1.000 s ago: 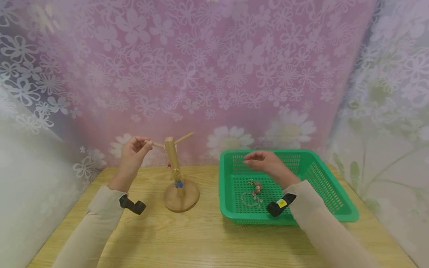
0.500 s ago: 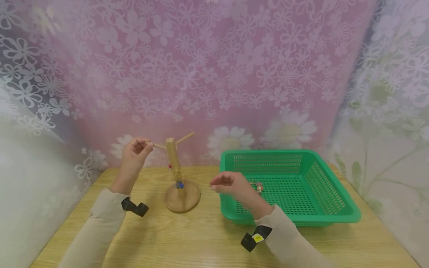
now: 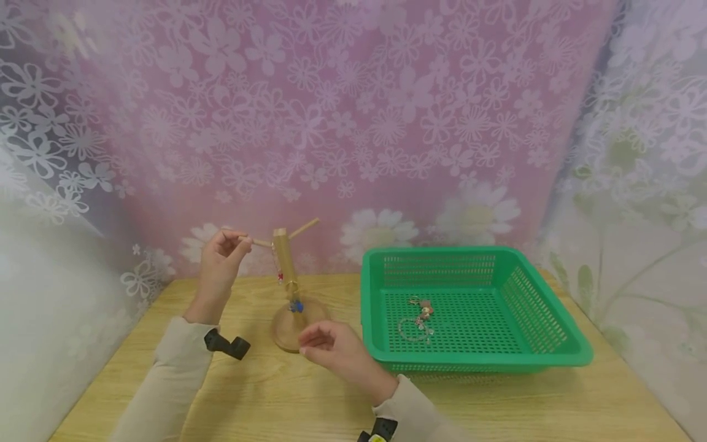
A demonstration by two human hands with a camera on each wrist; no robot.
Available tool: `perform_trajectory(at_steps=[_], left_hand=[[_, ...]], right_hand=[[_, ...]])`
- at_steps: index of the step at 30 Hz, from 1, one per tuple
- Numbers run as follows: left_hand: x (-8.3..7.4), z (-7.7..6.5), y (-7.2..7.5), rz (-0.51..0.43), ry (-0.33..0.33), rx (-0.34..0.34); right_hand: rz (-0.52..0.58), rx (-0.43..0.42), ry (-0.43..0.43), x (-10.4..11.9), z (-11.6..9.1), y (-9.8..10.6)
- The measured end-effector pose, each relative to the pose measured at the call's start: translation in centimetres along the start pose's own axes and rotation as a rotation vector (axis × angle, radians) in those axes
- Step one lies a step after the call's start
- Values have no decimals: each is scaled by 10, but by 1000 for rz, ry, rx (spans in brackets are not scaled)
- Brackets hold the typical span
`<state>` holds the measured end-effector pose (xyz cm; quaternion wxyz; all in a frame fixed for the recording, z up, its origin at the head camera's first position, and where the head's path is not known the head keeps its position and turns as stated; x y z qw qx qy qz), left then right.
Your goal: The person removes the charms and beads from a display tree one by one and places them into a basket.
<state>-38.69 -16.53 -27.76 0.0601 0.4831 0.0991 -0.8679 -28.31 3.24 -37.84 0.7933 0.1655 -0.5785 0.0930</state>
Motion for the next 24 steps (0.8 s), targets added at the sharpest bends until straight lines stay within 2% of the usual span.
perform_trajectory(at_steps=[5, 13, 19, 24], left_hand=[[-1, 0, 0, -43, -7, -24], [1, 1, -2, -116, -15, -64], [1, 2, -2, -113, -42, -50], [2, 3, 0, -95, -50, -32]], right_hand=[[37, -67, -70, -23, 6, -6], [86, -263, -158, -58, 20, 2], [121, -346, -175, -77, 31, 8], [132, -410, -138, -83, 39, 10]])
Point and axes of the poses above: each hand's wrist, its own z-axis towards the middle knuckle, its own y-axis out of the back of the hand, x = y × z, the point moved 10 cm from there along z, towards the middle knuckle, and after that the axes turned 6 degrees about -x, right-handed, at the moved point
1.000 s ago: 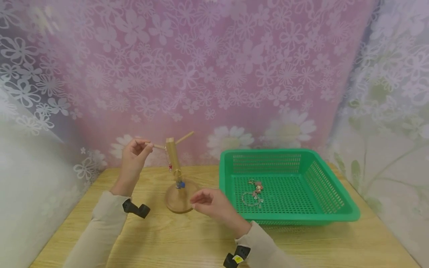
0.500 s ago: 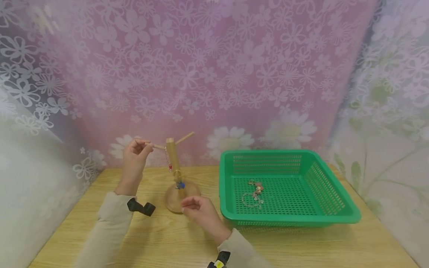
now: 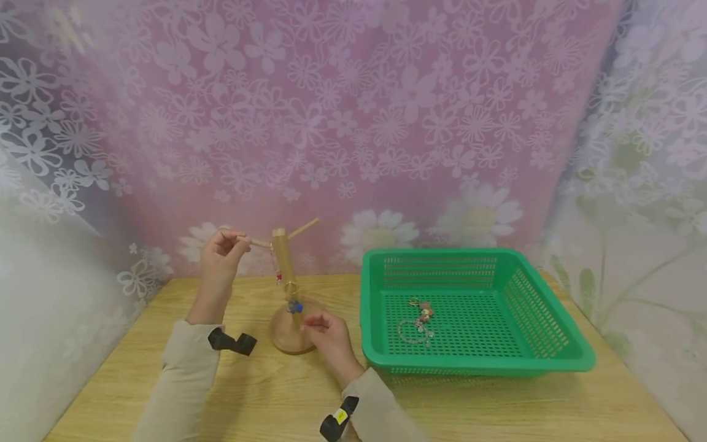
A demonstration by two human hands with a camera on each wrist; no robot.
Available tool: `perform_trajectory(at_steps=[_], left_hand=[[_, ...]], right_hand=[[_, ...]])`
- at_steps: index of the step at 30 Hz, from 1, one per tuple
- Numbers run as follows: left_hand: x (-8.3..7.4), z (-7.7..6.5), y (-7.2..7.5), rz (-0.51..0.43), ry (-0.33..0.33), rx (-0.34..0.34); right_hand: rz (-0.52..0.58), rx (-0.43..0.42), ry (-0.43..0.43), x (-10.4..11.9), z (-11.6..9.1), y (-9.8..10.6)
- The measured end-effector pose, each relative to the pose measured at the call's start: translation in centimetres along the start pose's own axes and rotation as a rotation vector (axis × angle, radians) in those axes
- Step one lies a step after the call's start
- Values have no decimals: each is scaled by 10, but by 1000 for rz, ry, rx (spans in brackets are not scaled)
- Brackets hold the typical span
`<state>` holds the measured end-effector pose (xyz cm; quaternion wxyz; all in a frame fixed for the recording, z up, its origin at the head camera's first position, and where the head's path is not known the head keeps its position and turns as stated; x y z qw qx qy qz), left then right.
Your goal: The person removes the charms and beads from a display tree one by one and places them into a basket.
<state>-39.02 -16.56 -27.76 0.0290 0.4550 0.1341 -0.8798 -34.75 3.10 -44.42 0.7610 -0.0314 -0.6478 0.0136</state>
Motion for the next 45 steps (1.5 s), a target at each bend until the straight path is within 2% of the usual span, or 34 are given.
perform_trajectory(at_steps=[5, 8, 11, 15, 21, 24, 32, 39, 45], left_hand=[[0, 0, 1, -16, 22, 0], [1, -2, -2, -19, 55, 5], [-8, -7, -7, -15, 71, 5], [-19, -10, -10, -13, 75, -5], [-18, -9, -7, 31, 91, -6], [-16, -7, -6, 39, 95, -4], [4, 0, -2, 36, 120, 15], [3, 1, -2, 37, 100, 28], [3, 0, -1, 58, 116, 26]], right_hand=[[31, -73, 25, -1, 7, -4], [55, -116, 2, -5, 9, -5], [71, -144, -27, -10, 11, -6], [77, -171, -73, -6, 10, -7], [76, -209, -47, -13, 17, -10], [54, -210, -32, -14, 20, -12], [26, -230, -36, -15, 26, -10], [39, -230, -31, -13, 26, -6], [34, -210, -37, -8, 21, -3]])
Point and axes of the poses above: each hand's wrist, its own z-axis towards the middle knuckle, its own y-axis out of the back of the hand, x = y × z, the point moved 10 cm from there along z, towards the middle knuckle, and after that the axes turned 6 degrees about -x, right-handed, at the moved point
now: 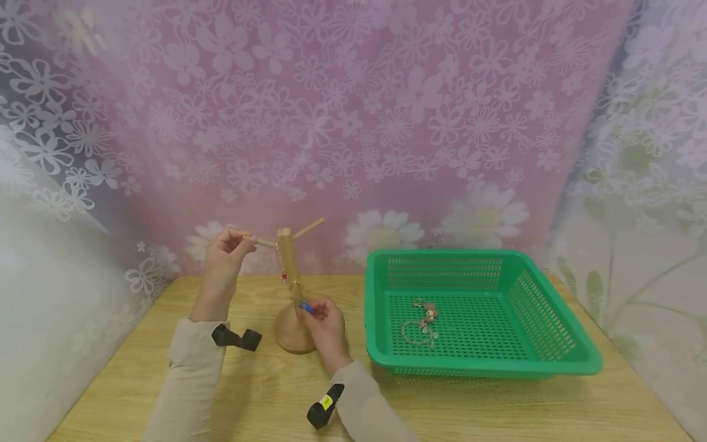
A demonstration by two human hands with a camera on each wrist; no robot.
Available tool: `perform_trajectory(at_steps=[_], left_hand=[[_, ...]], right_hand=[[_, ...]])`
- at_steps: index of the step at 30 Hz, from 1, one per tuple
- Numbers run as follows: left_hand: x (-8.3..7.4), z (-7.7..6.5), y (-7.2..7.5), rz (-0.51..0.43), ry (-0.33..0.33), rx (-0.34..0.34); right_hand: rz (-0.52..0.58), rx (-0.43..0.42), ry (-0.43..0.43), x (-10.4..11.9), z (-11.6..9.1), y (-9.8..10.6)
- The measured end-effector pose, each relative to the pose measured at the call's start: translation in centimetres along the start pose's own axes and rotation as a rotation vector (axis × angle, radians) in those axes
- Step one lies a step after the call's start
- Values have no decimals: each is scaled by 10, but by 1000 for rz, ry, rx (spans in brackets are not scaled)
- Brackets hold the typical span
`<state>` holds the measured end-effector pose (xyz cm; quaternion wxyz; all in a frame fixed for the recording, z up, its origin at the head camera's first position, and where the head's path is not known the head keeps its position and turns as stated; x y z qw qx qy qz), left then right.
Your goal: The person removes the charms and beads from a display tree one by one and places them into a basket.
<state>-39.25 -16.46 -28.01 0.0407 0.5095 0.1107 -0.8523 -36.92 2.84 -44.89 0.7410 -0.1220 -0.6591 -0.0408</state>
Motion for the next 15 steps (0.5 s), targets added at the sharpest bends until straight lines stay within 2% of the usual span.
perform_trajectory(at_steps=[15], left_hand=[[1, 0, 0, 12, 5, 3]], right_hand=[[50, 137, 35, 24, -21, -2]])
Point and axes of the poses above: each hand's wrist, its own z-axis towards the middle knuckle, its own y-axis out of the back of the hand, x = y × z, the point moved 10 cm from there along z, towards the middle knuckle, and after that the axes turned 6 degrees about -x, right-handed, at the moved point
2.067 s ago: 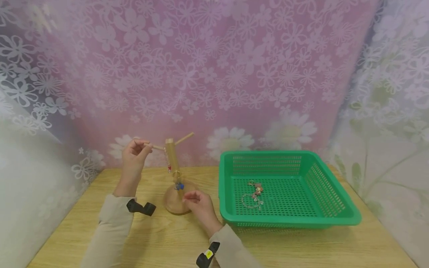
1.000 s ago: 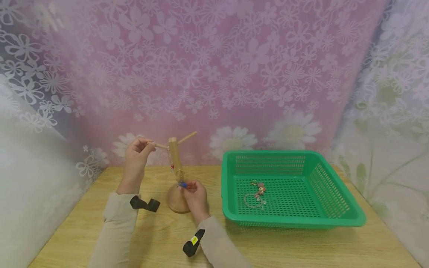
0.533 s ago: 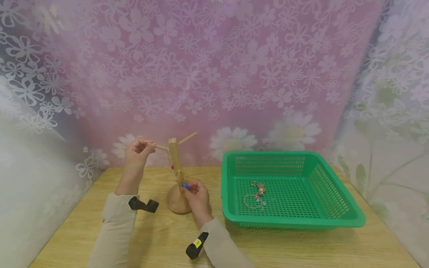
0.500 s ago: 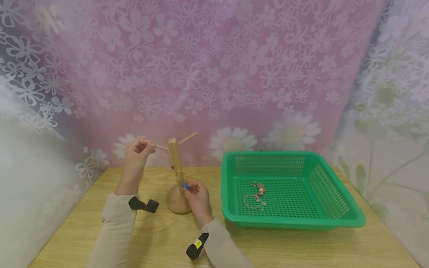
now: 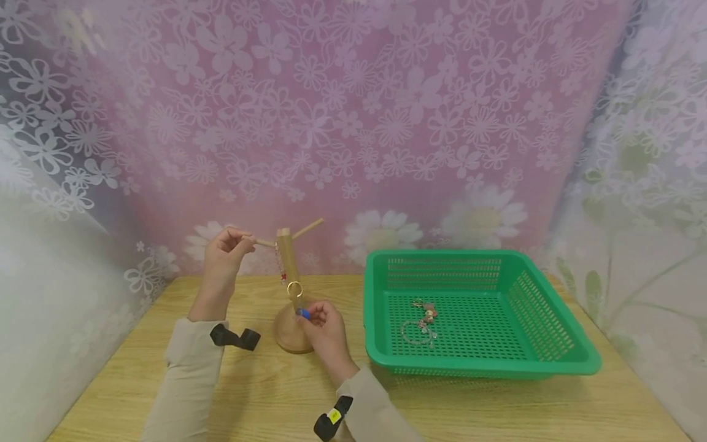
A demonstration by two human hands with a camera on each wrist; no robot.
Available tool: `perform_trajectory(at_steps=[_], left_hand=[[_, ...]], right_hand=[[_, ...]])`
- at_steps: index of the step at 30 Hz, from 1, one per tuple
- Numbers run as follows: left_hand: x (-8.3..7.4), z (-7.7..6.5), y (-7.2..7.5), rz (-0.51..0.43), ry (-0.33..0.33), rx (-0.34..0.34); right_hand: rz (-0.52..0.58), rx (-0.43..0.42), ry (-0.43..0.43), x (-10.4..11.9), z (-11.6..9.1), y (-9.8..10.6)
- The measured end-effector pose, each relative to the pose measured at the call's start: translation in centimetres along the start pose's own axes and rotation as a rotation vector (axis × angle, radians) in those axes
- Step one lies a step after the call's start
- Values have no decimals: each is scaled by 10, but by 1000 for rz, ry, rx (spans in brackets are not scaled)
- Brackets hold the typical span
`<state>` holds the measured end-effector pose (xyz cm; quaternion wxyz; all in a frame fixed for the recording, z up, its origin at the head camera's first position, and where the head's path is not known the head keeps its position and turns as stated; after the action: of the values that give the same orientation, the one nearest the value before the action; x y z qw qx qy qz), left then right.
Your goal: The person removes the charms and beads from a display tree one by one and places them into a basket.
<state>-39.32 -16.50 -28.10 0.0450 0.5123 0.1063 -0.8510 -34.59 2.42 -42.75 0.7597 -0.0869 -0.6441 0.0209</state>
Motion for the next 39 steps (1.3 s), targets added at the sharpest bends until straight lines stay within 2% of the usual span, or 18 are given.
perform_trajectory(at_steps=[6, 13, 25, 39], left_hand=[[0, 0, 0, 14, 4, 1], [-1, 1, 0, 8, 13, 7], [0, 1, 0, 20, 8, 6], [-2, 0, 0, 6, -5, 11]], right_hand=[[26, 30, -8, 9, -5, 0], [-25, 72, 26, 26, -7, -2], [5, 72, 65, 53, -7, 1], [33, 58, 38, 64, -13, 7]])
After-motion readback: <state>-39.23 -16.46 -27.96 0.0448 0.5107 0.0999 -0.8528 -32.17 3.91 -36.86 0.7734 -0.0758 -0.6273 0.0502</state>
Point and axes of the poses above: each hand's wrist, its own z-axis towards the middle knuckle, its own y-axis out of the back of the hand, x = y × z, the point moved 10 cm from there along z, towards the middle knuckle, and after that the axes turned 6 degrees about -x, right-handed, at the moved point
